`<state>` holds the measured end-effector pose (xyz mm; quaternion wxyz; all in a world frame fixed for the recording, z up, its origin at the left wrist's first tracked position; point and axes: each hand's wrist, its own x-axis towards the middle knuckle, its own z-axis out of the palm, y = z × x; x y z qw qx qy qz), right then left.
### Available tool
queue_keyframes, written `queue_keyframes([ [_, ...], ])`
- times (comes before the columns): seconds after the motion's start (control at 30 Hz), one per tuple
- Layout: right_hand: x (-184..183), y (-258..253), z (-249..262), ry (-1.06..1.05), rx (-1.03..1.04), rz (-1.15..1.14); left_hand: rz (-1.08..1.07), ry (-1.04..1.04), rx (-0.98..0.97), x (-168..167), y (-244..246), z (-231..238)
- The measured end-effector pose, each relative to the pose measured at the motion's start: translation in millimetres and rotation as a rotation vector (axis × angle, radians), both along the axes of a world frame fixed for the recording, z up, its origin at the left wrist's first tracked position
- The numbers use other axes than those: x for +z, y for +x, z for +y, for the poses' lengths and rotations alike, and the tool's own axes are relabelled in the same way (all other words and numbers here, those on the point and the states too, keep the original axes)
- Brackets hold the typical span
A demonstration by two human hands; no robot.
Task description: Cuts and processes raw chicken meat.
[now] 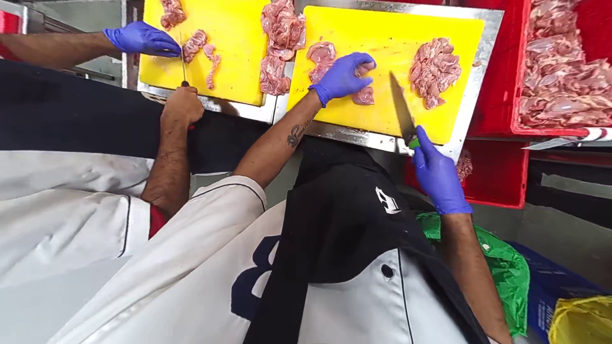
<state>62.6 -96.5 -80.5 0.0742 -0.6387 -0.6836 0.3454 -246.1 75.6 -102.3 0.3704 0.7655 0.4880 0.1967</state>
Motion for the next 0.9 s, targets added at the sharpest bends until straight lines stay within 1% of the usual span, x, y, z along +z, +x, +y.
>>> queue_keyframes([
  [0.07,0.1,5.3,15.7,0.027,-0.046,-0.039,0.254,0.068,-0.292,-2.3,17.3,-14.5],
  [0.13,1.6,4.6,25.1,0.03,-0.057,-0.041,0.446,0.092,-0.505,5.6,28.0,-32.8],
  [0.17,0.9,1.6,25.2,0.029,-0.059,-0.032,0.484,0.057,-0.603,12.3,28.4,-38.7],
  [0.2,0.0,-0.7,23.2,0.027,-0.064,-0.026,0.469,0.004,-0.698,19.0,27.8,-40.1],
  [0.23,-1.4,-2.2,21.7,0.034,-0.071,-0.02,0.397,-0.075,-0.761,26.0,27.2,-35.1],
  [0.27,-3.0,-4.0,21.1,0.042,-0.081,-0.009,0.298,-0.159,-0.774,35.6,25.7,-23.5],
  [0.3,-4.1,-4.8,20.6,0.043,-0.09,-0.003,0.196,-0.211,-0.708,47.8,23.8,-7.9],
  [0.33,-4.4,-5.3,21.0,0.045,-0.096,0.002,0.084,-0.201,-0.556,58.5,19.5,12.9],
  [0.37,-4.8,-5.4,20.9,0.046,-0.096,0.003,-0.018,-0.113,-0.334,64.5,14.2,36.8],
  [0.4,-5.5,-5.0,20.3,0.046,-0.092,0.008,-0.037,-0.001,-0.078,68.4,9.1,62.6],
  [0.43,-6.1,-4.5,20.4,0.05,-0.089,0.011,0.045,0.093,0.155,70.5,1.7,89.8],
  [0.47,-6.0,-3.5,20.1,0.054,-0.088,0.014,0.16,0.132,0.303,70.7,-9.4,110.3],
  [0.5,-5.0,-2.4,19.7,0.052,-0.089,0.02,0.293,0.103,0.346,69.5,-24.0,119.9],
  [0.53,-2.9,-2.5,19.1,0.048,-0.097,0.03,0.45,0.025,0.3,66.8,-39.8,118.4],
  [0.6,1.6,-7.9,14.5,0.061,-0.121,0.066,0.725,-0.13,0.167,49.1,-64.5,95.9],
  [0.63,3.4,-14.0,12.6,0.076,-0.117,0.09,0.787,-0.164,0.126,37.6,-73.0,83.3],
  [0.67,3.9,-21.7,10.2,0.084,-0.085,0.12,0.793,-0.155,0.093,27.0,-79.1,72.5],
  [0.73,1.7,-40.3,3.3,0.036,0.024,0.186,0.738,-0.133,0.064,21.6,-82.5,56.4],
  [0.77,-0.9,-46.8,1.8,-0.016,0.076,0.213,0.652,-0.145,0.063,24.4,-80.6,51.1],
  [0.83,-9.1,-48.4,8.0,-0.103,0.109,0.245,0.383,-0.177,0.104,37.4,-73.7,44.7],
  [0.9,-16.7,-35.7,19.4,-0.131,0.025,0.258,0.017,-0.229,0.178,56.1,-61.3,33.6],
])
